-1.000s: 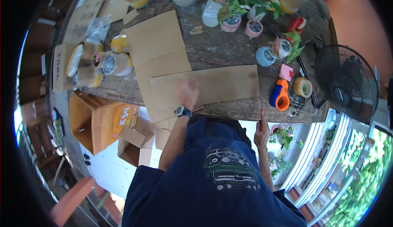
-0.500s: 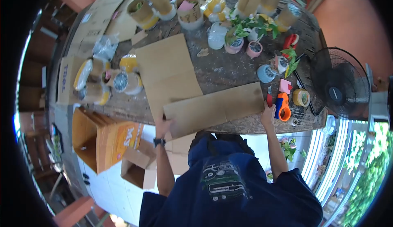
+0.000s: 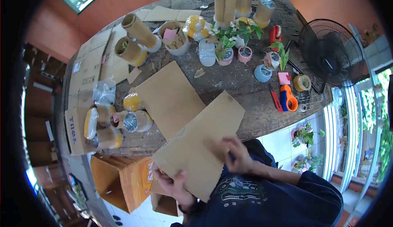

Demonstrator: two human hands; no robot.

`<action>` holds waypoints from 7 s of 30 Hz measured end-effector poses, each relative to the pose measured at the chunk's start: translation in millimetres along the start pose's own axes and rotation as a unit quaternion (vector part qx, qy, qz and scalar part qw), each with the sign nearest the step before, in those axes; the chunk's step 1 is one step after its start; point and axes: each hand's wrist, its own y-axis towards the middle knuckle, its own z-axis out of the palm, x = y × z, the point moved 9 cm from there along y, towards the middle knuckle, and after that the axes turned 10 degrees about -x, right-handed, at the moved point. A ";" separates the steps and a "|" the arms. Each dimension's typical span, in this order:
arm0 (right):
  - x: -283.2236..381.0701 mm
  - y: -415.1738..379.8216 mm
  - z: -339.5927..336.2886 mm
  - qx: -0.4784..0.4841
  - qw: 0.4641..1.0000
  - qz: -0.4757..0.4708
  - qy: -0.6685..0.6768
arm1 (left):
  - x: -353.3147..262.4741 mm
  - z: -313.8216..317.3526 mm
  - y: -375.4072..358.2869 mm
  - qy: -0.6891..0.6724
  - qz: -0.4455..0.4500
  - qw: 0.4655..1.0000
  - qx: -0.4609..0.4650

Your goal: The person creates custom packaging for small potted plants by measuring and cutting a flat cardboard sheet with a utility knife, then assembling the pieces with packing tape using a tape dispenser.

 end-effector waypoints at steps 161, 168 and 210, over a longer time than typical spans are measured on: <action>-180.9 107.7 -11.1 0.242 0.889 -0.165 -0.352 | 247.3 219.3 32.5 0.633 0.230 0.661 0.332; -171.1 87.2 -1.2 0.036 0.851 -0.354 -0.387 | 283.7 218.6 34.8 0.645 0.103 0.594 0.471; -181.0 161.9 -155.3 0.235 0.833 0.402 0.298 | 307.6 42.6 19.8 0.273 -0.071 0.945 0.162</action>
